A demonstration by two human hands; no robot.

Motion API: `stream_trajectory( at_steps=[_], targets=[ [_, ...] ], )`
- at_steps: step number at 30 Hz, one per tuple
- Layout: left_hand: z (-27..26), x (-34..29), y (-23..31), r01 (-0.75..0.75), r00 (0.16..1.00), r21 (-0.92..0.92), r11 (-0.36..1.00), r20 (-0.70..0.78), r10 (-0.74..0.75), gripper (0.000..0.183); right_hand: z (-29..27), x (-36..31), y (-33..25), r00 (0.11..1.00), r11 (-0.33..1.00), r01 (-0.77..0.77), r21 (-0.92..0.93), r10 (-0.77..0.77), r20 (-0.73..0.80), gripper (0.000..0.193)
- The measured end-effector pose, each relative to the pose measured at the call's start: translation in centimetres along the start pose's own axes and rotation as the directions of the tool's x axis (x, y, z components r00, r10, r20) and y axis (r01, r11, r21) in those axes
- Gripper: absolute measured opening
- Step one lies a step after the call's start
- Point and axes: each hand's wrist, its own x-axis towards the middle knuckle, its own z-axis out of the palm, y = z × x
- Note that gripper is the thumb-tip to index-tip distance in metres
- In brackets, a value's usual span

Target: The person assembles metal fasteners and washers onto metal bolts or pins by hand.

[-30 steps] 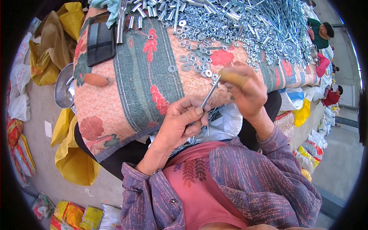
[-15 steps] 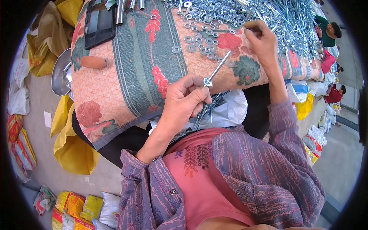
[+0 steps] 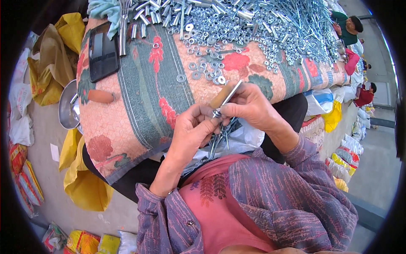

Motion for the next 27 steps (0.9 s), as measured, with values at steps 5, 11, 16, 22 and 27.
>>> stream_trajectory(
  at_steps=[5,11,16,22,27],
  targets=[
    [0.8,0.1,0.5,-0.133,0.991,-0.02,0.991,-0.019,0.132,0.03,-0.8,-0.1,-1.9,0.969,0.981,0.187,-0.055,-0.193,-0.155,0.017],
    [0.1,0.1,-0.2,-0.07,0.995,-0.029,0.997,0.072,0.072,0.025,-0.9,0.0,-0.2,0.982,0.986,0.152,-0.073,-0.159,-0.099,0.026],
    [1.4,-0.3,-0.8,-0.056,0.998,0.037,0.998,0.044,0.055,0.022,-0.4,-0.6,-1.7,0.996,0.993,0.057,-0.107,-0.063,-0.056,0.029],
    [0.7,-0.3,-0.2,-0.036,0.999,0.032,0.999,0.026,0.035,0.024,-1.0,0.0,-0.7,0.94,0.95,0.305,-0.069,-0.312,-0.139,0.036],
    [0.4,-0.1,0.1,-0.017,1.0,0.031,0.999,0.027,0.016,0.025,-0.8,0.0,-0.8,0.969,0.966,0.211,-0.151,-0.228,-0.098,0.034]
  ],
)
